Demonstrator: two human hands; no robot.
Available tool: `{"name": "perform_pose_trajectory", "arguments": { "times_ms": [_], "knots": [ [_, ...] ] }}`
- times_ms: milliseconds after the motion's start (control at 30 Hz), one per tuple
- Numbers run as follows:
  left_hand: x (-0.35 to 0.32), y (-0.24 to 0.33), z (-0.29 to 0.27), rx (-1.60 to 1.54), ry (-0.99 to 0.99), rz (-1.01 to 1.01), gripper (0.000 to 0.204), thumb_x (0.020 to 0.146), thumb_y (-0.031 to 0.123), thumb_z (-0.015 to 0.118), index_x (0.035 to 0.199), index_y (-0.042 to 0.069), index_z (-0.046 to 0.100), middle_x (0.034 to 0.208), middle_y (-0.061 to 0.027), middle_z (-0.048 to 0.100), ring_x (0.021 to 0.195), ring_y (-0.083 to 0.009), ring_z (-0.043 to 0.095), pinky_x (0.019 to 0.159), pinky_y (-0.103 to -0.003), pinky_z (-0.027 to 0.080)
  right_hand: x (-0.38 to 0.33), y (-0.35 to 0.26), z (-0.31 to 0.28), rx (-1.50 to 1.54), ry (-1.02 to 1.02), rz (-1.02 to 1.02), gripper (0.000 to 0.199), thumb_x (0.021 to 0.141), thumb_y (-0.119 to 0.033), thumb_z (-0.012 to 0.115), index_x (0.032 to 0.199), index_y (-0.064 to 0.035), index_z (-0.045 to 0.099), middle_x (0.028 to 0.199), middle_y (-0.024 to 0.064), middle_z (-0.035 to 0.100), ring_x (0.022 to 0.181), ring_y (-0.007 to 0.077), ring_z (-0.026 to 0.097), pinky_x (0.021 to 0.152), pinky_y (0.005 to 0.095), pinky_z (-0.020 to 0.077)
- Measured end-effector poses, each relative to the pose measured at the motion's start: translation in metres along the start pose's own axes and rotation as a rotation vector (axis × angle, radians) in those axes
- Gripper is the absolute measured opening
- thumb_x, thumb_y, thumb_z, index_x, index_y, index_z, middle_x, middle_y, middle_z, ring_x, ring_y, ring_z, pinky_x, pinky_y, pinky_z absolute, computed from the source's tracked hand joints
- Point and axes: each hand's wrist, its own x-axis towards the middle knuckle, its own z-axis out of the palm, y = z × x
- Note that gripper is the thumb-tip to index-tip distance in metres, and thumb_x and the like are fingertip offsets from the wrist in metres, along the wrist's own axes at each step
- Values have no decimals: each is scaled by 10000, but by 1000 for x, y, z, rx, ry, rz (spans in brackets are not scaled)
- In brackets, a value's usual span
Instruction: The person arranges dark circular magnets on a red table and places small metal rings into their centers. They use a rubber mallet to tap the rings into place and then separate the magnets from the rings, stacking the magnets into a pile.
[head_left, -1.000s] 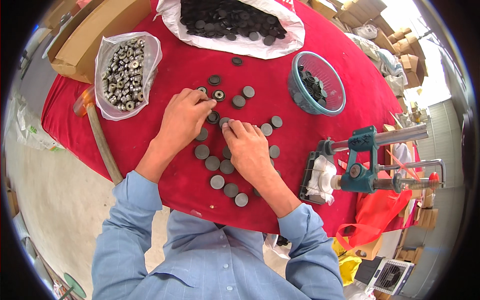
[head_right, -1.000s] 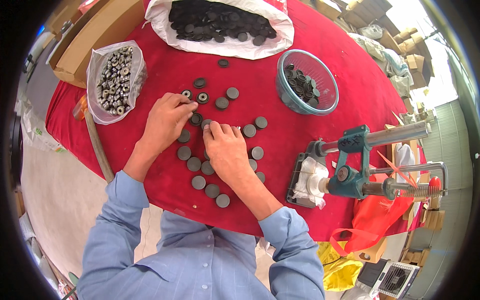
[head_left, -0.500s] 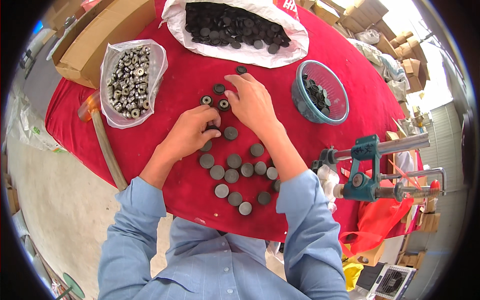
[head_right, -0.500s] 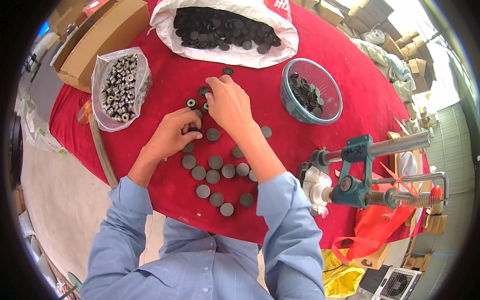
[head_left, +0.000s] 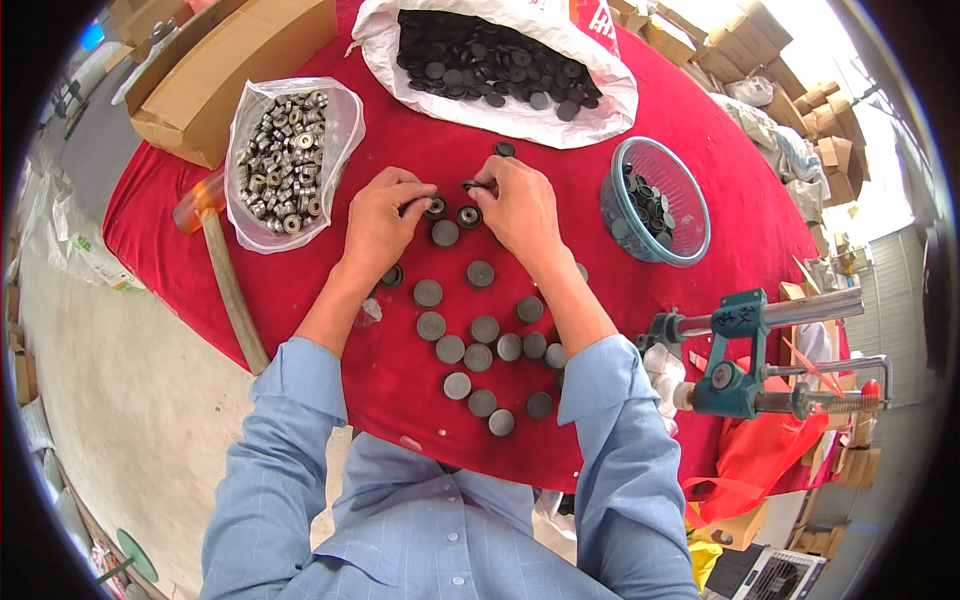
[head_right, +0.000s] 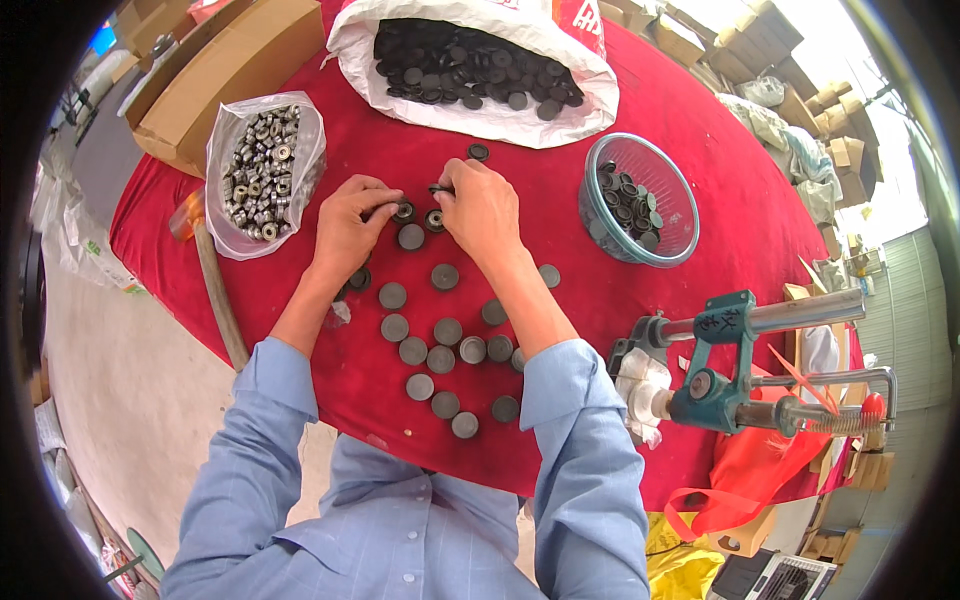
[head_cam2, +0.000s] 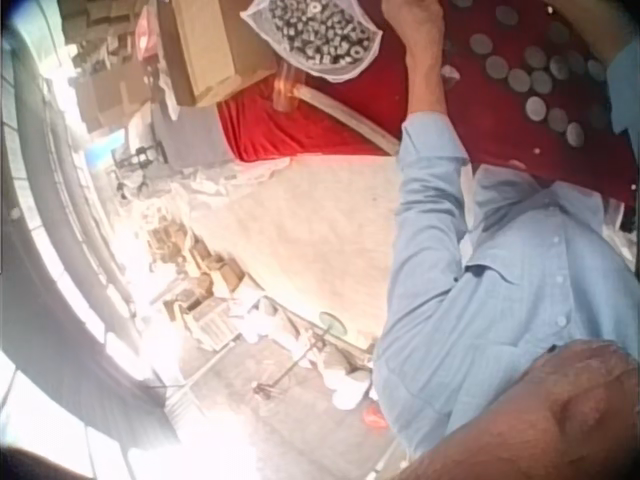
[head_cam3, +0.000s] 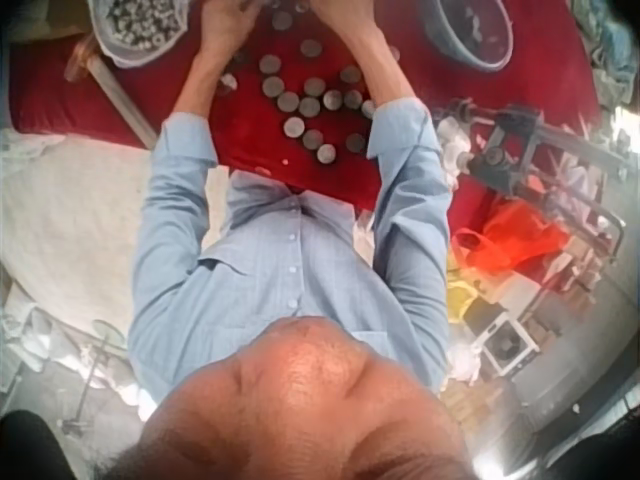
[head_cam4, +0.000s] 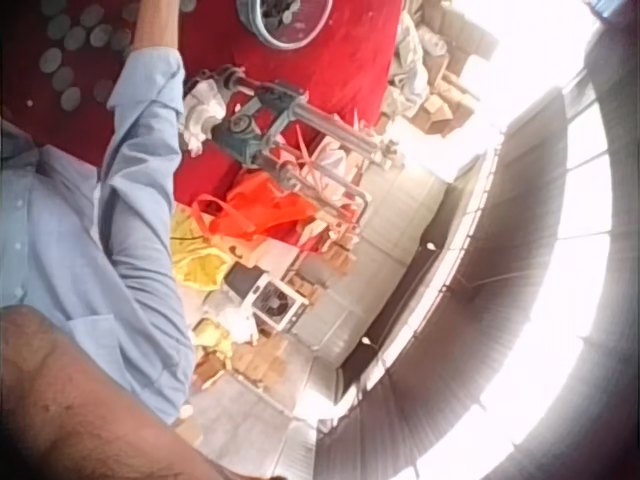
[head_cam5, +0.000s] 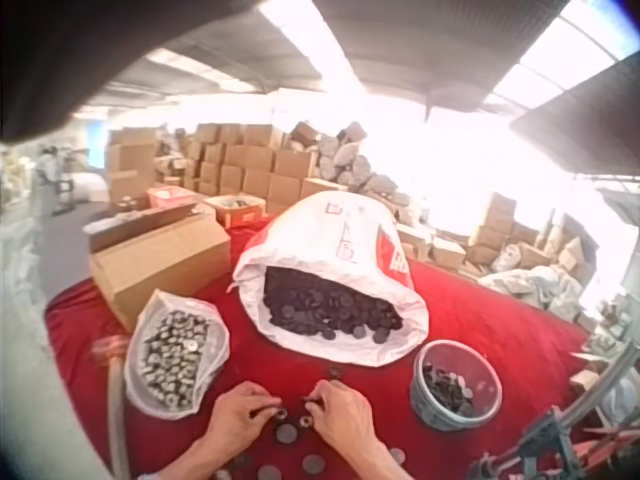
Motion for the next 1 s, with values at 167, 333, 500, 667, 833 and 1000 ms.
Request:
{"name": "perform_pose_trajectory", "arguments": {
  "times_ms": [167,333,500,667,833,1000],
  "knots": [
    [-3,-9,2,49,-74,181,209,879,13,796,1083,46,829,1122,-110,775,1011,-302,762,847,-400,614,-25,-10,-3,-70,57,-78,136,862,-86,791,926,-42,680,916,139,712,836,390,721,724,494,562],
    [-4,-4,-6,256,-137,287,222,879,7,768,1089,50,824,1124,-111,773,1071,-325,741,906,-428,608,-33,-4,2,-140,44,-79,155,877,-74,773,985,-64,661,933,125,697,864,382,723,741,500,576],
    [-15,3,-10,468,-174,418,305,891,4,678,1170,72,782,1172,-56,735,1087,-268,714,856,-441,574,-36,-4,3,-173,45,-110,135,896,-71,743,999,-74,656,920,119,686,884,354,727,764,486,575],
    [-19,13,-9,480,-210,359,340,889,-34,635,1187,43,781,1225,-93,736,1090,-312,726,857,-455,590,-38,-2,7,-283,57,-209,128,883,-49,698,1001,-85,664,918,105,688,871,315,732,778,461,566],
    [-20,6,-11,395,-203,308,364,897,-33,626,1220,52,769,1221,-74,742,1111,-304,720,892,-445,581,-40,-1,11,-264,74,-230,163,855,-20,685,1005,-81,670,928,93,691,871,306,727,795,464,560],
    [-16,3,-20,168,-126,242,388,929,-73,574,1254,32,756,1242,-152,747,1167,-351,711,966,-438,579,-49,-4,15,-245,13,-267,218,853,-2,677,1061,-65,691,991,101,695,939,308,712,833,470,554]
  ]
}}
